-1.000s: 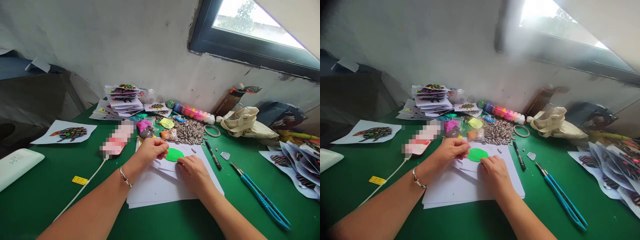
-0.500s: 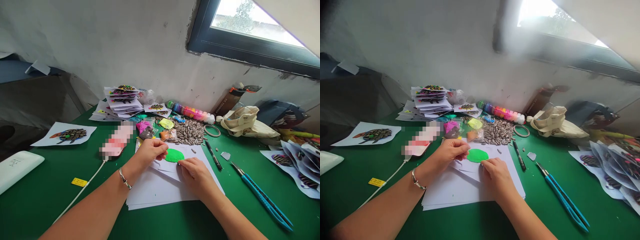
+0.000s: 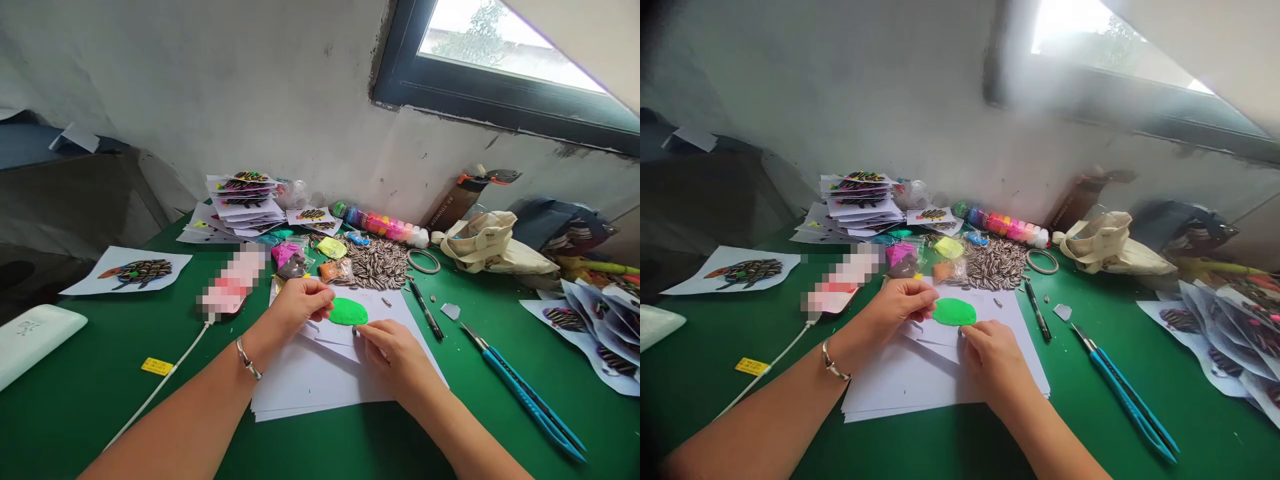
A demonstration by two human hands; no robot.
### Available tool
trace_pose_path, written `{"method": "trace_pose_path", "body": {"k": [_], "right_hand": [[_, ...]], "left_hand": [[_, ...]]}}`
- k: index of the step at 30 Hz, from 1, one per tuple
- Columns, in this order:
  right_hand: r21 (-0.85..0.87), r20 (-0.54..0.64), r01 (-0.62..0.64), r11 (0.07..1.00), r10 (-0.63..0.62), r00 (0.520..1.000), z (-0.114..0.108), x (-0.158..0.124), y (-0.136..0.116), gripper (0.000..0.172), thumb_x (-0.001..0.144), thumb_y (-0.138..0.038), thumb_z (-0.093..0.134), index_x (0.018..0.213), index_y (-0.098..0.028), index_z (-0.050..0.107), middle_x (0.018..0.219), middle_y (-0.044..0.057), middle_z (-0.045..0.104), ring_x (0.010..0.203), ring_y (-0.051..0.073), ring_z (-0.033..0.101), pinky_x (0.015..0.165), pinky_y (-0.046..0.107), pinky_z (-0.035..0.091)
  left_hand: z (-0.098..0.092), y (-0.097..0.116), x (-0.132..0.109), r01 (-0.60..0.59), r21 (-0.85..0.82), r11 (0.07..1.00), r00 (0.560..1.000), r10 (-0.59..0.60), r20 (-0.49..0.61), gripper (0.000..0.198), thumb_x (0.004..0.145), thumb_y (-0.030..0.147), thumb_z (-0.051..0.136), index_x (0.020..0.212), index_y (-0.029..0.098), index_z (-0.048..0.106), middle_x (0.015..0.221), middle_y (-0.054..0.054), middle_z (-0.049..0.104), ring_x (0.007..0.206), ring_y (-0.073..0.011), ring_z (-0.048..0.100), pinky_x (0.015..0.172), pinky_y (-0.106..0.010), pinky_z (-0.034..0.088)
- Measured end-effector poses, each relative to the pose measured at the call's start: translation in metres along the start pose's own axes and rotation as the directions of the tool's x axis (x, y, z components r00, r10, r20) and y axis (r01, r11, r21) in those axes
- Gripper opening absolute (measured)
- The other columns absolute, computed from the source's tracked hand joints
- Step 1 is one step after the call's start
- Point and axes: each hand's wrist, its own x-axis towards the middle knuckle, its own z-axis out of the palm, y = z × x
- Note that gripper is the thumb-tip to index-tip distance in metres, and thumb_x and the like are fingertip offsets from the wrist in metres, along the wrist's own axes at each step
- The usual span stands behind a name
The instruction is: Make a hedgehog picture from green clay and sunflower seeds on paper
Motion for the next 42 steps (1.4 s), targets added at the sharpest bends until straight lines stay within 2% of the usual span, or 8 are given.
{"method": "trace_pose_path", "body": {"k": [5,10,15,21,28,33,38,42], "right_hand": [[-0.065,0.051,0.034,0.997,-0.03,0.998,-0.004,0.0,-0.008,0.029,0.084,-0.004,0.048,0.091,-0.019,0.071,0.085,0.007,0.067,0.079,0.02,0.057,0.074,0.033,0.044],[-0.044,0.047,0.031,0.999,-0.029,0.998,-0.009,-0.001,-0.01,0.027,0.085,-0.005,0.048,0.091,-0.019,0.07,0.086,0.007,0.068,0.078,0.019,0.058,0.072,0.032,0.045],[-0.084,0.094,0.06,0.995,-0.052,0.994,-0.011,-0.001,-0.014,0.027,0.087,-0.006,0.046,0.08,-0.019,0.068,0.082,0.007,0.066,0.077,0.019,0.057,0.071,0.032,0.045],[-0.046,-0.018,0.032,0.998,-0.033,0.999,-0.007,-0.003,-0.004,0.031,0.088,-0.01,0.044,0.1,-0.021,0.07,0.09,0.009,0.068,0.079,0.019,0.06,0.071,0.031,0.048],[-0.152,0.068,0.075,0.986,-0.065,0.996,-0.006,0.0,-0.007,0.029,0.086,-0.006,0.049,0.097,-0.02,0.071,0.083,0.008,0.064,0.076,0.02,0.055,0.068,0.031,0.047],[-0.06,-0.012,0.02,0.998,-0.021,1.0,0.0,-0.002,0.001,0.036,0.087,-0.006,0.045,0.113,-0.019,0.067,0.087,0.009,0.064,0.079,0.019,0.057,0.07,0.029,0.049],[-0.085,0.032,0.026,0.996,-0.024,0.999,0.0,-0.001,0.002,0.031,0.086,-0.007,0.047,0.099,-0.018,0.072,0.084,0.01,0.062,0.079,0.02,0.057,0.071,0.032,0.049],[-0.054,0.031,0.003,0.999,-0.001,1.0,-0.003,0.0,0.003,0.036,0.085,-0.006,0.046,0.108,-0.018,0.07,0.091,0.01,0.064,0.079,0.019,0.058,0.071,0.031,0.05]], "left_hand": [[0.0,-0.001,0.001,-0.006,0.007,1.0,1.0,0.006,0.004,0.02,0.073,0.032,0.07,0.067,0.014,0.065,0.058,0.0,0.063,0.053,-0.0095,0.056,0.051,-0.021,0.042],[-0.001,-0.002,0.001,-0.005,0.007,1.0,1.0,0.005,0.006,0.021,0.073,0.034,0.071,0.067,0.015,0.065,0.059,0.0,0.063,0.054,-0.0104,0.057,0.052,-0.022,0.042],[0.0,-0.001,0.0,0.001,0.004,1.0,1.0,-0.001,0.005,0.022,0.072,0.035,0.072,0.066,0.015,0.065,0.058,0.0,0.062,0.053,-0.0105,0.056,0.052,-0.022,0.042],[0.0,-0.001,0.0,0.011,0.001,1.0,1.0,-0.011,0.003,0.021,0.073,0.034,0.071,0.067,0.015,0.065,0.06,0.0,0.063,0.055,-0.0106,0.057,0.054,-0.023,0.043],[0.0,-0.001,0.001,0.011,-0.002,1.0,1.0,-0.011,0.014,0.022,0.074,0.035,0.071,0.066,0.015,0.064,0.06,0.0,0.063,0.055,-0.0103,0.057,0.052,-0.022,0.042],[0.0,-0.001,0.001,0.007,-0.002,1.0,1.0,-0.007,0.015,0.023,0.074,0.036,0.071,0.066,0.015,0.064,0.058,0.0,0.063,0.054,-0.0105,0.056,0.052,-0.022,0.042],[0.0,-0.002,0.001,0.016,-0.002,1.0,1.0,-0.016,0.01,0.023,0.072,0.036,0.072,0.066,0.015,0.064,0.061,0.0,0.063,0.054,-0.0104,0.056,0.052,-0.022,0.042],[0.001,-0.001,0.001,0.024,0.002,1.0,1.0,-0.024,0.005,0.023,0.072,0.036,0.072,0.068,0.015,0.064,0.062,0.0,0.063,0.055,-0.0106,0.057,0.053,-0.023,0.043]]}}
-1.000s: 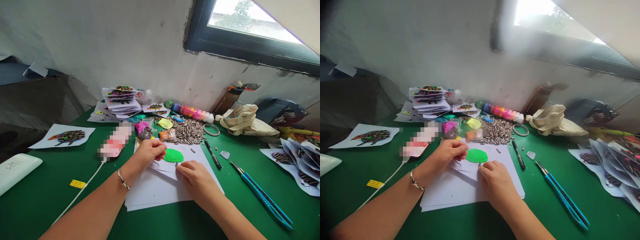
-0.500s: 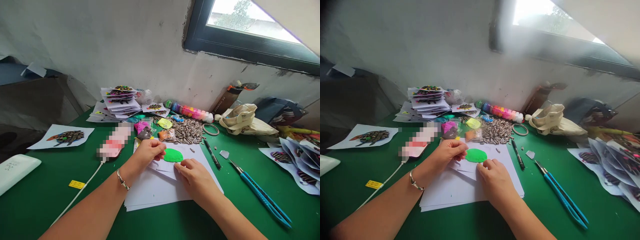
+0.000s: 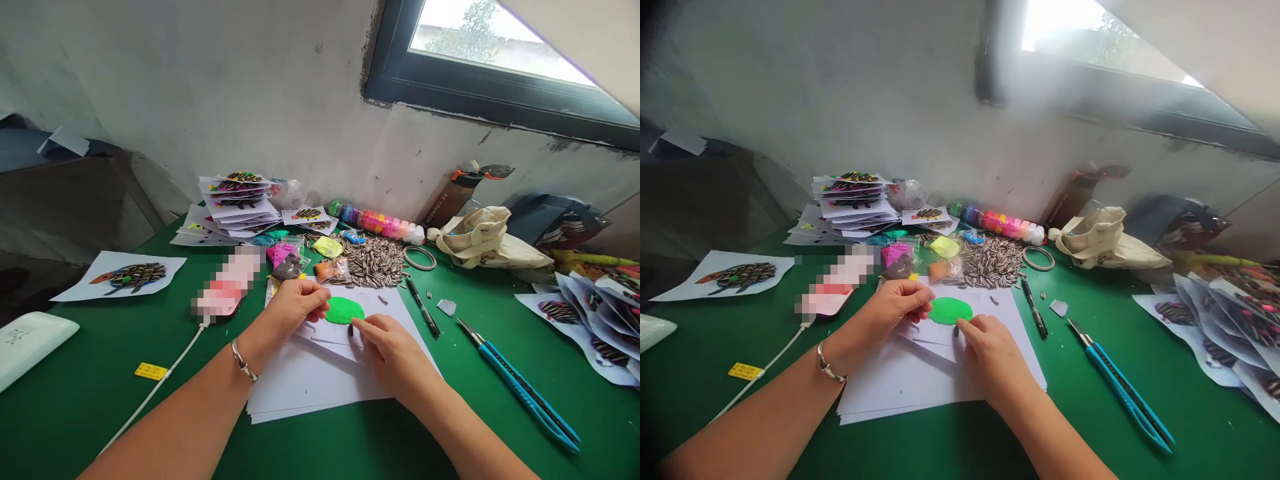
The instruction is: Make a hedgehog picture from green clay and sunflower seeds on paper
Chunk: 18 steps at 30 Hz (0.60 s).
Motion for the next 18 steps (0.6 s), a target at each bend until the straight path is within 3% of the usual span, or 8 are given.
{"method": "trace_pose_path", "body": {"k": [7,12,15,18], "right_hand": [[-0.026,0.021,-0.004,1.0,0.005,1.0,0.0003,0.0029,-0.0008,0.031,0.085,-0.007,0.049,0.096,-0.02,0.074,0.087,0.009,0.063,0.078,0.018,0.057,0.072,0.03,0.046],[0.007,0.002,-0.005,1.0,0.005,1.0,-0.0025,0.0024,-0.0006,0.035,0.085,-0.005,0.046,0.103,-0.021,0.072,0.091,0.009,0.065,0.079,0.018,0.058,0.07,0.029,0.047],[-0.034,0.013,0.02,0.999,-0.02,1.0,-0.0025,0.0027,-0.0009,0.032,0.085,-0.008,0.048,0.096,-0.023,0.073,0.086,0.008,0.064,0.078,0.018,0.058,0.071,0.031,0.046],[0.05,-0.006,0.001,0.999,-0.001,1.0,-0.0012,0.0035,0.0016,0.031,0.085,-0.009,0.048,0.095,-0.024,0.073,0.087,0.007,0.066,0.079,0.019,0.06,0.07,0.03,0.047]], "left_hand": [[0.0004,0.0009,-0.0004,-0.005,-0.004,1.0,1.0,0.005,0.003,0.023,0.071,0.036,0.073,0.066,0.015,0.064,0.061,0.0,0.063,0.054,-0.0104,0.056,0.053,-0.023,0.042],[0.0008,0.0017,-0.0012,0.004,-0.01,1.0,1.0,-0.004,-0.008,0.025,0.071,0.037,0.073,0.067,0.015,0.065,0.062,-0.001,0.063,0.055,-0.0109,0.057,0.053,-0.023,0.043],[0.0006,0.0008,-0.0004,0.012,-0.019,1.0,1.0,-0.012,-0.013,0.026,0.07,0.039,0.075,0.068,0.015,0.065,0.062,-0.001,0.064,0.055,-0.0111,0.057,0.053,-0.023,0.043],[0.0004,0.0003,-0.0006,0.025,-0.035,0.999,1.0,-0.026,-0.009,0.028,0.069,0.041,0.076,0.07,0.015,0.065,0.063,-0.001,0.065,0.054,-0.011,0.058,0.052,-0.023,0.043]]}}
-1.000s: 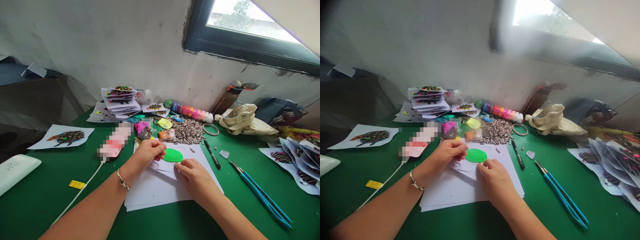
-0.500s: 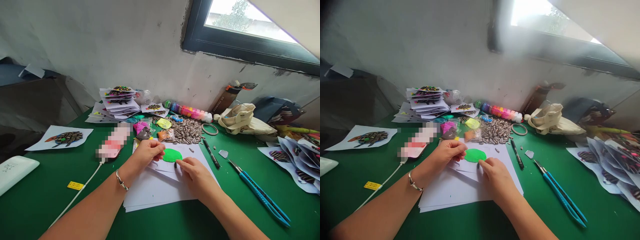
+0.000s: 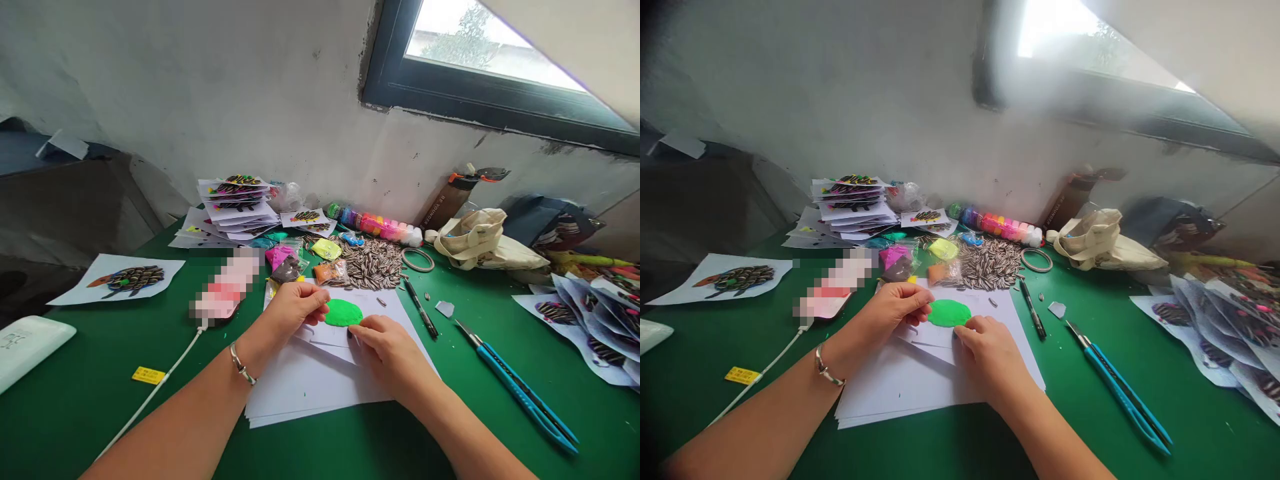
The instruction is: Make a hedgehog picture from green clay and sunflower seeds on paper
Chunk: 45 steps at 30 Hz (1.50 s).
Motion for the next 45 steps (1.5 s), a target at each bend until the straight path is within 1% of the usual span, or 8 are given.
{"method": "trace_pose_path", "body": {"k": [4,8,16,20,25,30,37,45], "right_hand": [[0.247,-0.116,-0.074,0.966,0.105,0.988,0.0,0.002,0.004,0.029,0.086,-0.013,0.047,0.104,-0.02,0.069,0.088,0.007,0.067,0.079,0.018,0.062,0.07,0.029,0.05],[0.414,-0.179,-0.058,0.909,0.144,0.973,-0.006,0.008,-0.007,0.022,0.088,-0.019,0.05,0.099,-0.018,0.07,0.083,0.006,0.067,0.074,0.017,0.06,0.067,0.028,0.05],[0.449,-0.116,-0.158,0.88,0.232,0.966,-0.024,0.035,-0.046,0.021,0.089,-0.024,0.053,0.089,-0.022,0.074,0.076,0.003,0.066,0.068,0.015,0.058,0.061,0.026,0.046],[0.62,-0.092,-0.177,0.765,0.295,0.951,-0.014,0.044,-0.052,0.024,0.088,-0.029,0.053,0.08,-0.019,0.073,0.076,0.004,0.069,0.07,0.017,0.061,0.062,0.027,0.049],[0.753,-0.068,-0.193,0.629,0.366,0.928,-0.005,0.043,-0.05,0.02,0.084,-0.031,0.059,0.084,-0.017,0.073,0.081,0.006,0.07,0.075,0.019,0.063,0.066,0.03,0.051],[0.701,-0.201,-0.094,0.707,0.322,0.925,-0.008,0.037,-0.038,0.016,0.085,-0.027,0.059,0.087,-0.02,0.073,0.081,0.005,0.069,0.072,0.017,0.061,0.066,0.029,0.048],[0.486,-0.3,-0.007,0.874,0.175,0.938,-0.009,0.034,-0.038,0.018,0.088,-0.017,0.054,0.085,-0.021,0.071,0.079,0.003,0.064,0.074,0.016,0.058,0.068,0.029,0.045],[0.599,-0.251,-0.052,0.799,0.25,0.935,-0.007,0.033,-0.03,0.012,0.085,-0.023,0.059,0.093,-0.018,0.068,0.08,0.004,0.065,0.068,0.015,0.057,0.066,0.029,0.046]], "left_hand": [[0.0,0.003,-0.005,0.037,-0.048,0.998,0.999,-0.036,0.034,0.031,0.073,0.044,0.074,0.074,0.014,0.067,0.066,-0.002,0.065,0.056,-0.0105,0.059,0.054,-0.022,0.044],[0.001,0.007,-0.01,0.106,-0.166,0.98,0.989,-0.086,0.124,0.029,0.075,0.042,0.074,0.08,0.014,0.069,0.068,-0.002,0.067,0.057,-0.0093,0.061,0.055,-0.02,0.046],[0.003,0.006,-0.014,0.127,-0.224,0.966,0.977,-0.082,0.197,0.035,0.072,0.035,0.079,0.099,0.016,0.07,0.072,-0.002,0.07,0.062,-0.0112,0.066,0.06,-0.022,0.051],[0.004,0.002,-0.015,0.078,-0.22,0.972,0.974,-0.027,0.227,0.034,0.074,0.039,0.077,0.099,0.018,0.07,0.072,-0.002,0.07,0.064,-0.0115,0.067,0.059,-0.021,0.051],[0.006,0.005,-0.018,0.079,-0.153,0.985,0.977,-0.046,0.209,0.04,0.077,0.05,0.071,0.098,0.017,0.068,0.072,-0.003,0.071,0.065,-0.0136,0.068,0.06,-0.023,0.052],[0.01,0.008,-0.019,0.115,-0.111,0.987,0.977,-0.092,0.192,0.048,0.072,0.059,0.072,0.089,0.015,0.068,0.07,-0.004,0.069,0.064,-0.0152,0.067,0.062,-0.026,0.052],[0.009,0.002,-0.014,0.094,-0.015,0.995,0.976,-0.089,0.199,0.037,0.073,0.05,0.074,0.08,0.014,0.066,0.07,-0.004,0.068,0.065,-0.0132,0.065,0.06,-0.023,0.048],[0.008,-0.003,-0.01,0.073,-0.038,0.997,0.978,-0.065,0.197,0.033,0.074,0.047,0.074,0.078,0.015,0.066,0.069,-0.002,0.067,0.062,-0.0117,0.063,0.059,-0.022,0.046]]}}
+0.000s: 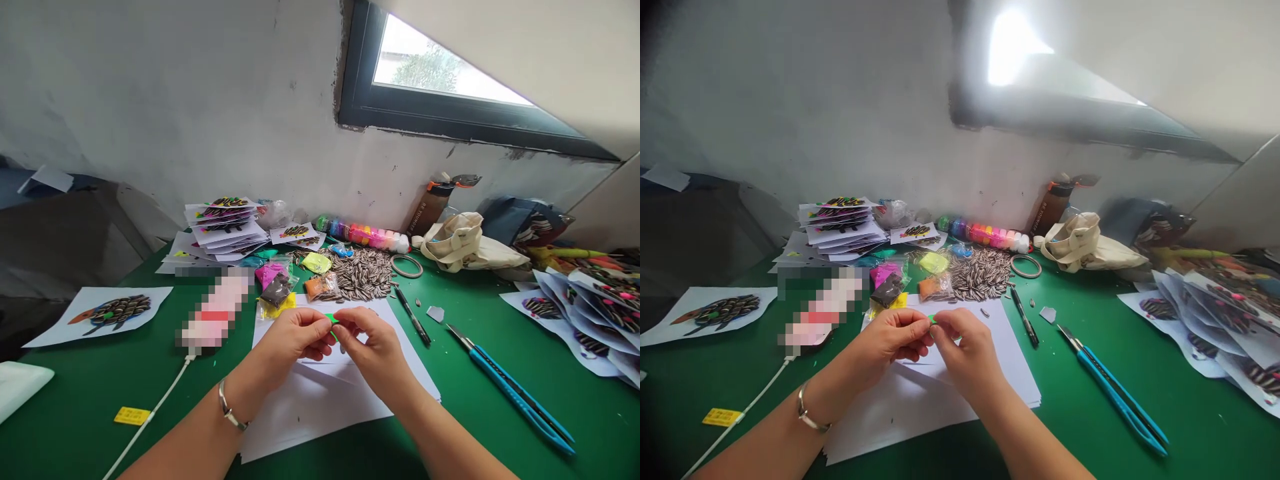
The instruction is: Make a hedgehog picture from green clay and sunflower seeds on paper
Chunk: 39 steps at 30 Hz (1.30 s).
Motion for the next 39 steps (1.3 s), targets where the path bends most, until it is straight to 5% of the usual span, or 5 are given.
{"method": "trace_pose_path", "body": {"k": [12,22,30,39], "right_hand": [[0.149,0.065,-0.162,0.976,0.154,0.986,-0.002,0.002,-0.01,0.019,0.086,-0.032,0.058,0.081,-0.018,0.069,0.08,0.004,0.066,0.075,0.018,0.057,0.069,0.031,0.044],[0.489,0.208,-0.443,0.752,0.393,0.896,-0.002,0.004,-0.013,0.017,0.078,-0.033,0.068,0.08,-0.016,0.069,0.07,0.001,0.062,0.066,0.013,0.05,0.064,0.027,0.04],[0.503,0.201,-0.434,0.747,0.387,0.9,0.0,0.004,-0.014,0.016,0.077,-0.031,0.068,0.073,-0.016,0.066,0.067,-0.001,0.06,0.064,0.012,0.05,0.062,0.025,0.039],[0.513,0.209,-0.429,0.743,0.377,0.902,-0.001,0.006,-0.011,0.021,0.078,-0.035,0.068,0.088,-0.017,0.071,0.073,0.001,0.064,0.066,0.013,0.051,0.065,0.027,0.041]], "left_hand": [[-0.001,0.004,-0.001,-0.003,0.011,1.0,1.0,0.003,0.025,0.035,0.07,0.048,0.077,0.078,0.015,0.069,0.069,-0.004,0.069,0.062,-0.0132,0.064,0.058,-0.023,0.046],[-0.001,0.001,-0.001,0.0,-0.017,1.0,0.999,0.001,0.045,0.032,0.075,0.046,0.074,0.077,0.015,0.069,0.071,-0.003,0.069,0.06,-0.011,0.062,0.057,-0.022,0.044],[0.003,0.006,-0.005,0.012,0.02,1.0,0.999,-0.013,0.044,0.035,0.072,0.048,0.075,0.073,0.014,0.069,0.069,-0.003,0.067,0.061,-0.0117,0.061,0.057,-0.022,0.043],[0.0,0.004,-0.004,0.015,-0.054,0.998,0.999,-0.013,0.048,0.034,0.076,0.047,0.073,0.08,0.013,0.071,0.073,-0.005,0.069,0.06,-0.0107,0.062,0.057,-0.022,0.045]]}}
